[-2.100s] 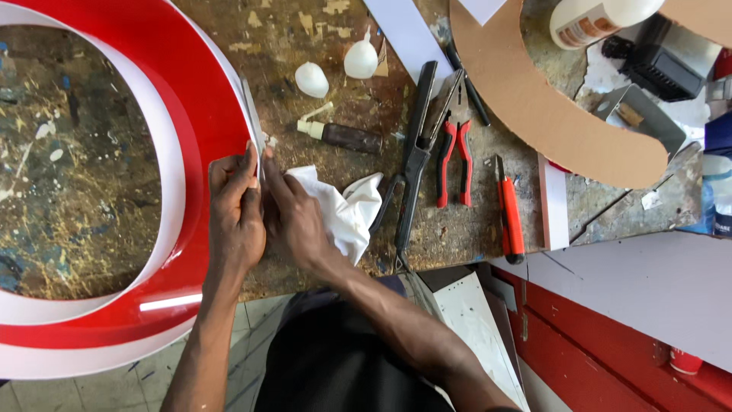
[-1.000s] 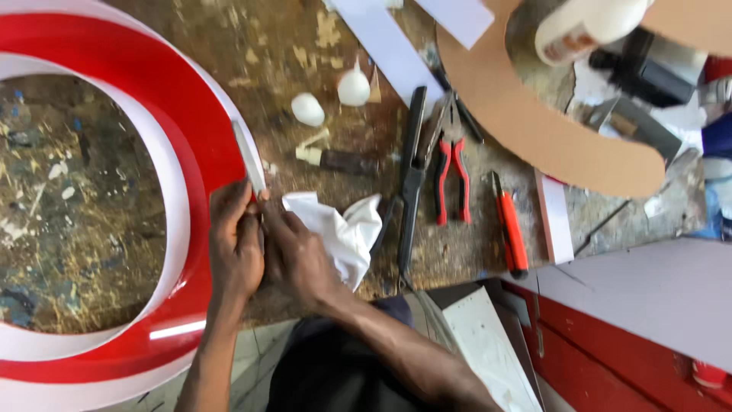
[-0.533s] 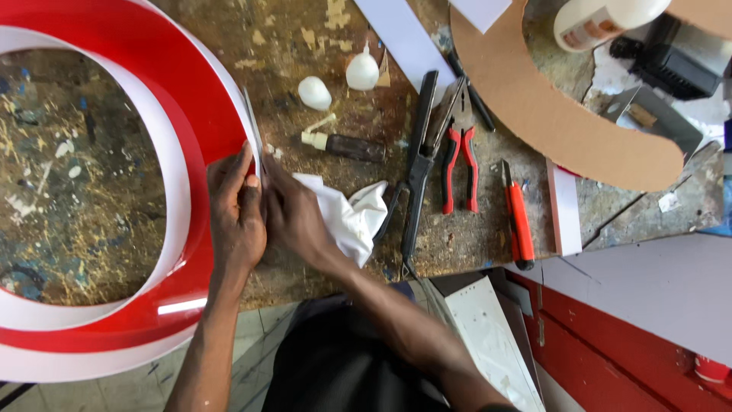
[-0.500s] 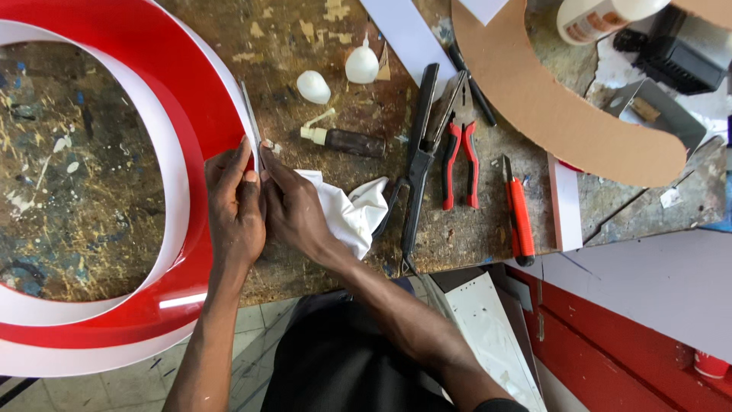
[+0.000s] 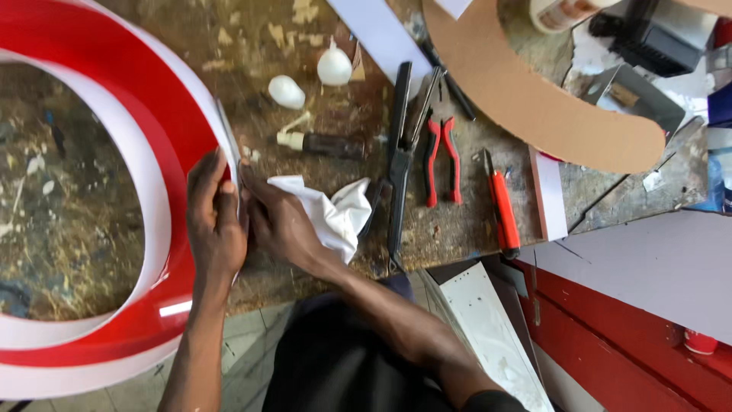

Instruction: The person smooths a white vinyl strip onto a red circular sign using a small tool, then uses a heat gun to apply heat along the edge of the strip to secure it.

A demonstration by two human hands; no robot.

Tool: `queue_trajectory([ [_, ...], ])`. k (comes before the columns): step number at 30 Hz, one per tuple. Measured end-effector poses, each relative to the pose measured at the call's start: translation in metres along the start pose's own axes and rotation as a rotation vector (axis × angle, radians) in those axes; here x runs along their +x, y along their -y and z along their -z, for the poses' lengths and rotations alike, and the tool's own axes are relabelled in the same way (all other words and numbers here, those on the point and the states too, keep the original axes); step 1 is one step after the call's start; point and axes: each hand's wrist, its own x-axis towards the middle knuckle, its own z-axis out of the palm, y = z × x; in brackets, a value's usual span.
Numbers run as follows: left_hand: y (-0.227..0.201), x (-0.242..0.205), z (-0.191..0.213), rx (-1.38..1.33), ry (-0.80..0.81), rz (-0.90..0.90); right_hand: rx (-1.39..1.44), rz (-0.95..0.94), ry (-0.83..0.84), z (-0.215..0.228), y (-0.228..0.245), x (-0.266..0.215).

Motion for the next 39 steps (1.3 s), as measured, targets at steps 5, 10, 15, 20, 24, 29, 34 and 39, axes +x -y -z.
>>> queue_trajectory([
  [5,-0.003,0.008,-0.002,-0.072,-0.030,0.077,-0.012,-0.059,0.047,0.008,0.017,0.006],
  [10,-0.019,0.000,-0.001,-0.016,-0.022,-0.041,-0.020,-0.069,0.018,0.000,0.024,-0.005],
  [15,-0.029,-0.005,-0.004,0.028,-0.022,-0.027,-0.073,-0.007,-0.076,-0.008,0.004,0.000],
  [20,-0.020,0.000,-0.002,0.064,-0.026,0.031,0.051,-0.084,-0.077,-0.005,0.037,-0.004],
  [24,-0.020,-0.004,0.000,0.003,-0.002,0.010,0.016,-0.113,-0.108,-0.007,0.029,-0.003],
  [29,-0.016,-0.005,-0.001,0.036,-0.001,0.023,-0.009,-0.106,-0.101,-0.011,0.011,-0.003],
  [34,-0.012,-0.002,0.001,-0.015,0.003,0.075,-0.030,-0.084,-0.061,-0.010,0.022,-0.007],
  [39,-0.017,-0.007,0.001,0.053,0.021,0.068,-0.086,-0.053,-0.021,-0.015,0.003,-0.016],
])
